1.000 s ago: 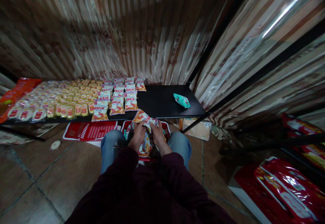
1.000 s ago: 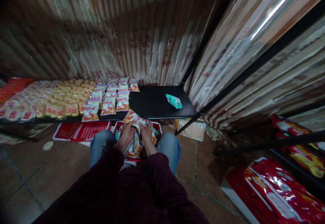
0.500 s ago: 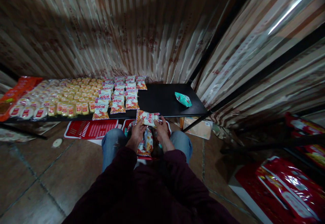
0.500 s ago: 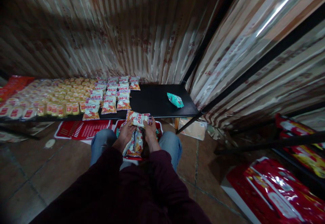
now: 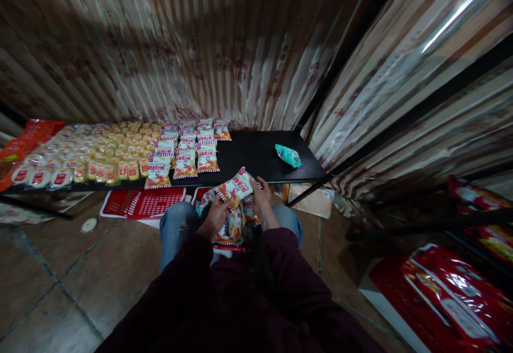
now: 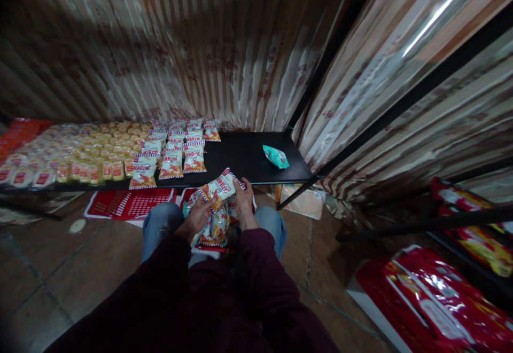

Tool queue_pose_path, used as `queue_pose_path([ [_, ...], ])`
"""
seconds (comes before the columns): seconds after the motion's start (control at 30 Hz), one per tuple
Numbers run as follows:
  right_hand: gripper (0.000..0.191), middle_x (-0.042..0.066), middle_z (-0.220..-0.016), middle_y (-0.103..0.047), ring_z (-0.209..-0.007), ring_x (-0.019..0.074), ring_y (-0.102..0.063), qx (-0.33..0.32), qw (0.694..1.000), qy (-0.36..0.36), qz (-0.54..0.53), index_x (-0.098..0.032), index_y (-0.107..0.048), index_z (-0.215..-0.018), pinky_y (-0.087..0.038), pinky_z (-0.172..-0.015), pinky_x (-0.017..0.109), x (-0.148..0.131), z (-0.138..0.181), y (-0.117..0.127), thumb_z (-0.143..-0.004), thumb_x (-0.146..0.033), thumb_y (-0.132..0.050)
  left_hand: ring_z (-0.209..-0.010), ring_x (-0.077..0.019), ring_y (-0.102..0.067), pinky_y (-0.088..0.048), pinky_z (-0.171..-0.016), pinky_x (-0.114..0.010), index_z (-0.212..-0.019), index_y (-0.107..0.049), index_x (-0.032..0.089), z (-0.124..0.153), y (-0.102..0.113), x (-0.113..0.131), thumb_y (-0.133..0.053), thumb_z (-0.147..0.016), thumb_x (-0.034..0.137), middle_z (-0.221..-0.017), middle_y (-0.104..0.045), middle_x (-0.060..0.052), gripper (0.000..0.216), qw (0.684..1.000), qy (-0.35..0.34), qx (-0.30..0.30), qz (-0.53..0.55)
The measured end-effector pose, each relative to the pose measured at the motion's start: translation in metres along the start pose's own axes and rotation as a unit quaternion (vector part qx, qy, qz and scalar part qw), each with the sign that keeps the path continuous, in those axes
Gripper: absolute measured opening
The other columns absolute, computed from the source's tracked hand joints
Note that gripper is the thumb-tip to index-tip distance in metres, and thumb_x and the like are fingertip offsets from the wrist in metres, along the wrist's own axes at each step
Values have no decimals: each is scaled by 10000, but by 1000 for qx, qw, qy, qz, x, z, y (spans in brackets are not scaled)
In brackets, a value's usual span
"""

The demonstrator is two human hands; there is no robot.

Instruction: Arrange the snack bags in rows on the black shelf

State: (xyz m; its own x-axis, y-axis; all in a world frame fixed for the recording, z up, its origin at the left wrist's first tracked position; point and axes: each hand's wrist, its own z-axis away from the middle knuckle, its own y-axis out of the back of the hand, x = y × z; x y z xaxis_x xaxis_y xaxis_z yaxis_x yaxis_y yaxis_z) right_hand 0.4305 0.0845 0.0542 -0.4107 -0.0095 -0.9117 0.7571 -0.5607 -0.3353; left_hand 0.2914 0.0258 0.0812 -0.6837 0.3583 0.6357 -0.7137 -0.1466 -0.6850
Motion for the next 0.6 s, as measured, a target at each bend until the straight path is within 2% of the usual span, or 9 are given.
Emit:
queue_pose_path([
  [0.13, 548, -23, -765, -694, -625, 137, -655, -7, 1000, -6, -17, -216, -585, -1039, -535, -578, 253, -5, -3, -3, -574, -404, -806, -1101, -246, -633, -481, -971, -370, -1056, -577, 221, 4, -2, -1, -848, -559, 145, -1047, -711, -42, 572, 1000, 9, -2, -18],
  [0.27, 453, -13, -763, -691, -658, 139, -647, 1, 1000, 19, 1, -199, -614, -955, -525, -607, 252, -8, 1, -7, -621, -466, -767, -1101, -247, -632, -483, -967, -355, -1031, -571, 231, 4, -4, -10, -837, -567, 137, -1018, -714, -39, 542, 1000, 1, 9, -2],
  [0.43, 486, -18, -847, -703, -740, 138, -661, -59, 998, -7, -7, -229, -598, -1008, -530, -670, 245, -10, 19, -9, -638, -501, -757, -1006, -219, -668, -493, -931, -360, -1010, -539, 241, 0, -7, -17, -798, -607, 113, -945, -713, -14, 495, 997, -35, 63, 18],
  [0.6, 436, -11, -874, -703, -810, 148, -677, -105, 994, -24, 9, -236, -598, -986, -542, -710, 258, -2, 39, -8, -679, -520, -719, -888, -175, -686, -496, -894, -344, -1026, -519, 237, -2, -13, -15, -790, -607, 91, -910, -709, 2, 520, 994, -47, 89, 30],
])
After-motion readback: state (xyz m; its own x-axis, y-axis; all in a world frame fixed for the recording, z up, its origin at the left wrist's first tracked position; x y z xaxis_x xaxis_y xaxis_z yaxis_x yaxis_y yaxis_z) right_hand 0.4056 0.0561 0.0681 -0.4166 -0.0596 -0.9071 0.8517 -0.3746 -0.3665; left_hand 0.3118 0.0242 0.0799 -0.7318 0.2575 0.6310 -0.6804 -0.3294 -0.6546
